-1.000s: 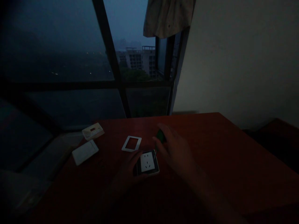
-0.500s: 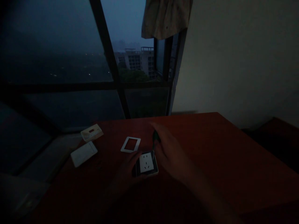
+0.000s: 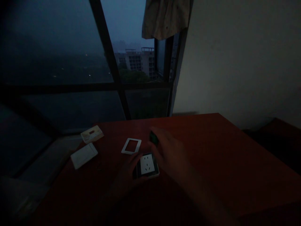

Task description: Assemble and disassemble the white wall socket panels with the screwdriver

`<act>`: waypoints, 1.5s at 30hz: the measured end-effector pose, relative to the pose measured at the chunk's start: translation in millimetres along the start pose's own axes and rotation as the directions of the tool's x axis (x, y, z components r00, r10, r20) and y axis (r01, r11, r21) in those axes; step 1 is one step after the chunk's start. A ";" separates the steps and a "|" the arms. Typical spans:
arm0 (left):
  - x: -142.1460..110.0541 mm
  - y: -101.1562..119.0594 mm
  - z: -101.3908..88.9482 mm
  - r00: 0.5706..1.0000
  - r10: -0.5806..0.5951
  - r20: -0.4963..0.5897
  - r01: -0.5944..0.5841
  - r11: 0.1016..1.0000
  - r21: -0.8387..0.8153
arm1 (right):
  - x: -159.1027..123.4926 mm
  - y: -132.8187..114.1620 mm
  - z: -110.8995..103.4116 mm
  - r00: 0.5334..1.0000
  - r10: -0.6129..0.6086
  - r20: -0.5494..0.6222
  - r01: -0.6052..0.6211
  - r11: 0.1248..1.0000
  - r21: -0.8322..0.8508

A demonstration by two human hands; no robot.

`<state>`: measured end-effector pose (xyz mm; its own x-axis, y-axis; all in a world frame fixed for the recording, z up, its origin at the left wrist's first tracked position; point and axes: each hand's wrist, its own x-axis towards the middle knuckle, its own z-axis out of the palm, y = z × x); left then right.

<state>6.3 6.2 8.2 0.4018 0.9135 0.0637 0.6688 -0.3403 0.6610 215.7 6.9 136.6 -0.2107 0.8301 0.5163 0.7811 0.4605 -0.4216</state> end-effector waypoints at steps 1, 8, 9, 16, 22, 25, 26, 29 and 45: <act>0.1 -0.9 0.5 1.000 0.003 -0.005 -0.004 1.000 -0.002 | -0.3 -0.4 0.3 0.999 0.034 -0.025 -0.036 0.996 -0.080; 1.7 -5.0 3.8 1.000 0.019 -0.016 -0.019 1.000 -0.007 | -3.2 0.2 -1.4 1.000 0.002 0.017 -0.004 0.995 0.097; 1.6 -4.4 3.4 1.000 0.014 -0.018 -0.015 1.000 -0.006 | -3.2 1.0 -1.4 1.000 0.002 0.019 -0.004 0.994 0.106; 0.6 0.0 1.0 1.000 0.008 -0.018 -0.008 1.000 -0.021 | 1.3 0.8 -6.9 1.000 0.028 0.003 -0.028 0.998 -0.053; 1.6 1.1 -0.1 1.000 -0.001 -0.002 0.001 1.000 -0.029 | 3.4 0.9 -8.2 0.999 -0.002 0.050 0.004 1.000 -0.026; 1.8 1.1 -0.7 1.000 0.014 0.003 -0.014 0.999 -0.031 | 5.1 0.4 -9.2 0.995 0.100 0.029 -0.092 0.974 -0.205; 1.9 1.0 -0.8 1.000 0.015 0.005 -0.015 0.999 -0.032 | 5.4 0.1 -10.3 0.996 0.087 0.035 -0.079 0.980 -0.182; 1.7 0.4 -0.8 1.000 0.014 0.002 -0.014 1.000 -0.028 | 4.9 -0.1 -12.8 0.996 -0.050 0.070 0.047 0.998 0.043; 1.7 -2.0 -0.2 1.000 0.010 0.007 -0.010 1.000 -0.026 | 4.5 -2.9 -6.5 0.994 0.005 0.108 -0.003 1.000 -0.015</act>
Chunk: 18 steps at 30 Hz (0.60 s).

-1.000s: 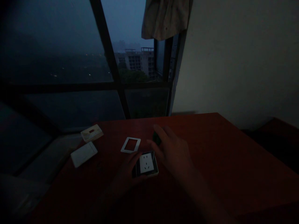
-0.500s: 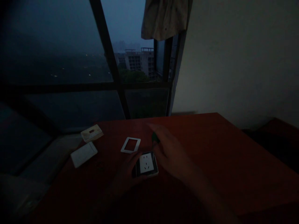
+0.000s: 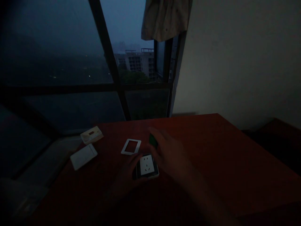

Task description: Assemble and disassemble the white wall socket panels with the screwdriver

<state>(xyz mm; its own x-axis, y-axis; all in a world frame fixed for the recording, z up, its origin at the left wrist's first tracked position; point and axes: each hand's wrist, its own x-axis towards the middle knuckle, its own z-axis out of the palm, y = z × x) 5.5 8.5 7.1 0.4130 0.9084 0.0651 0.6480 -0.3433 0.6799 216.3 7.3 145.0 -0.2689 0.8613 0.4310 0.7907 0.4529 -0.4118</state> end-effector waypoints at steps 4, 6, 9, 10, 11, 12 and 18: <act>0.3 -0.2 1.1 1.000 -0.006 0.004 0.006 1.000 0.017 | 0.2 0.1 -0.4 0.997 0.070 -0.026 -0.072 0.992 -0.103; 0.3 -1.0 2.3 1.000 -0.007 -0.005 0.008 1.000 0.017 | -0.5 -0.5 -1.9 1.000 0.001 -0.011 -0.001 1.000 -0.004; -0.1 -2.1 3.5 1.000 0.005 -0.029 -0.004 1.000 0.008 | -0.7 -0.5 -2.5 0.997 -0.072 0.013 0.071 0.994 0.083; -0.2 -2.1 3.5 0.999 0.010 -0.035 -0.010 1.000 0.006 | -0.2 -0.1 -1.9 0.998 -0.056 0.011 0.056 0.997 0.047; -0.3 -1.8 3.2 0.999 0.015 -0.037 -0.015 1.000 0.006 | 0.6 0.4 -1.1 1.000 -0.025 0.004 0.025 1.000 -0.012; -0.3 -1.3 2.7 0.999 0.018 -0.035 -0.018 1.000 0.005 | 1.5 1.0 -0.3 1.000 0.012 -0.008 -0.012 0.997 -0.076; -0.4 -0.2 2.0 1.000 0.005 -0.025 -0.005 1.000 -0.001 | 2.4 1.6 1.4 0.999 -0.032 -0.026 0.034 0.998 0.047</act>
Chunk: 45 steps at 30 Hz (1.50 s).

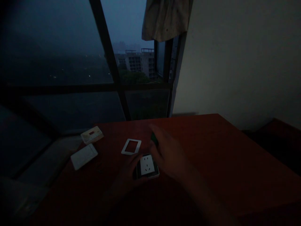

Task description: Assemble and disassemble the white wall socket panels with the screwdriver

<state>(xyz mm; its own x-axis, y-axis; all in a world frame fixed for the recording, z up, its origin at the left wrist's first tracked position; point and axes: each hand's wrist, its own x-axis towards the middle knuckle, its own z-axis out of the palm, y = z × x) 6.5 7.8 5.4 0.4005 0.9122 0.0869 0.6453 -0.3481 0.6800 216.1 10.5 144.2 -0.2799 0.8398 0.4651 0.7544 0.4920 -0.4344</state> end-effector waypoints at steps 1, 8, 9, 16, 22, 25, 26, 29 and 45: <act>0.0 -0.3 0.5 1.000 -0.003 -0.002 0.003 1.000 0.000 | -0.4 -0.1 0.6 0.999 -0.033 0.010 0.032 0.997 0.070; 0.3 1.1 -0.5 1.000 0.012 -0.002 -0.012 1.000 0.014 | 1.2 3.5 9.0 0.996 0.076 -0.052 -0.082 0.988 -0.128; 0.4 1.3 -0.7 1.000 0.007 0.007 -0.007 1.000 0.017 | 1.2 3.8 9.0 0.997 0.060 -0.054 -0.066 0.992 -0.112; -0.6 -0.1 0.4 1.000 0.002 -0.001 -0.002 1.000 0.014 | 0.0 6.1 7.6 0.998 0.004 -0.059 -0.009 0.997 -0.081; -1.5 -0.2 0.3 1.000 0.008 0.010 -0.008 1.000 -0.002 | -0.5 1.4 -0.6 1.000 -0.029 0.009 0.030 0.993 -0.112; -0.9 0.6 -0.3 1.000 0.011 0.012 -0.011 1.000 0.010 | -2.0 -1.8 -1.9 0.997 -0.068 0.025 0.069 0.997 -0.041; -0.6 0.6 -0.4 1.000 0.015 0.012 -0.015 1.000 0.015 | -2.6 -2.4 -1.2 0.999 -0.043 0.016 0.044 0.996 -0.073; 0.2 0.1 -0.1 1.000 0.017 0.011 -0.017 1.000 0.016 | -3.7 -3.5 2.0 0.999 0.039 -0.034 -0.046 0.967 -0.250; -0.9 7.4 -4.2 0.999 -0.019 0.026 0.019 0.999 0.034 | -6.7 -1.5 2.9 0.998 0.028 -0.054 -0.037 0.986 -0.161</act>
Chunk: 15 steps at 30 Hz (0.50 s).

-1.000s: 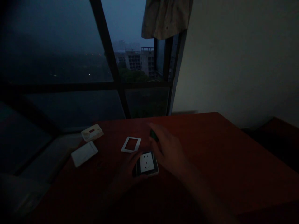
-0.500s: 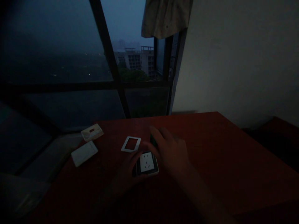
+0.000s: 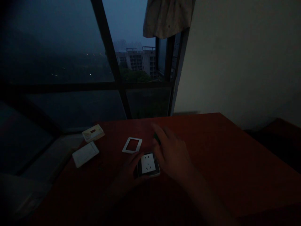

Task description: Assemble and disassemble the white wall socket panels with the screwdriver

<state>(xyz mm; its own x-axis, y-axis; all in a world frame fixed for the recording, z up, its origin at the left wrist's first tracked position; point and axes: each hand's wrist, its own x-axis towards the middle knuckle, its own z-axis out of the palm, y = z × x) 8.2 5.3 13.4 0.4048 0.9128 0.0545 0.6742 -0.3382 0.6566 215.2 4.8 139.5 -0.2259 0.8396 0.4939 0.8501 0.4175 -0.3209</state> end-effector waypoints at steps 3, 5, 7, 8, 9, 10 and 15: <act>0.0 -2.2 1.5 1.000 0.004 -0.007 -0.004 1.000 0.004 | -2.0 2.0 2.5 0.997 -0.078 0.002 0.077 0.984 0.164; 0.2 -3.9 2.4 1.000 0.018 -0.014 -0.018 1.000 -0.002 | -1.7 2.4 5.8 0.999 -0.023 -0.023 0.025 0.995 0.099; 0.3 -4.6 2.4 0.999 0.029 -0.018 -0.029 1.000 -0.008 | -0.2 1.8 8.0 0.997 0.061 -0.048 -0.062 0.998 -0.026; 0.2 -4.3 2.1 0.999 0.029 -0.018 -0.030 1.000 -0.009 | 0.7 1.3 8.1 0.995 0.090 -0.051 -0.093 0.993 -0.068; 0.0 -3.5 1.5 1.000 0.026 -0.015 -0.026 1.000 -0.010 | 1.5 0.8 7.5 0.994 0.101 -0.045 -0.104 0.992 -0.076; -0.2 -2.4 0.8 1.000 0.019 -0.015 -0.019 1.000 -0.010 | 2.1 0.5 6.4 0.996 0.087 -0.032 -0.089 0.995 -0.045; -0.4 1.4 -1.4 0.999 0.025 -0.022 -0.026 0.999 -0.023 | 1.9 0.5 2.5 0.997 -0.081 0.018 0.075 0.973 0.218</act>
<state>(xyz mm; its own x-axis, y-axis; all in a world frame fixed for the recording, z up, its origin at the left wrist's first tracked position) 8.1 4.8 15.4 0.4080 0.9088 0.0876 0.6495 -0.3563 0.6717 214.0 7.5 138.2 -0.3023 0.8092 0.5038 0.7067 0.5450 -0.4512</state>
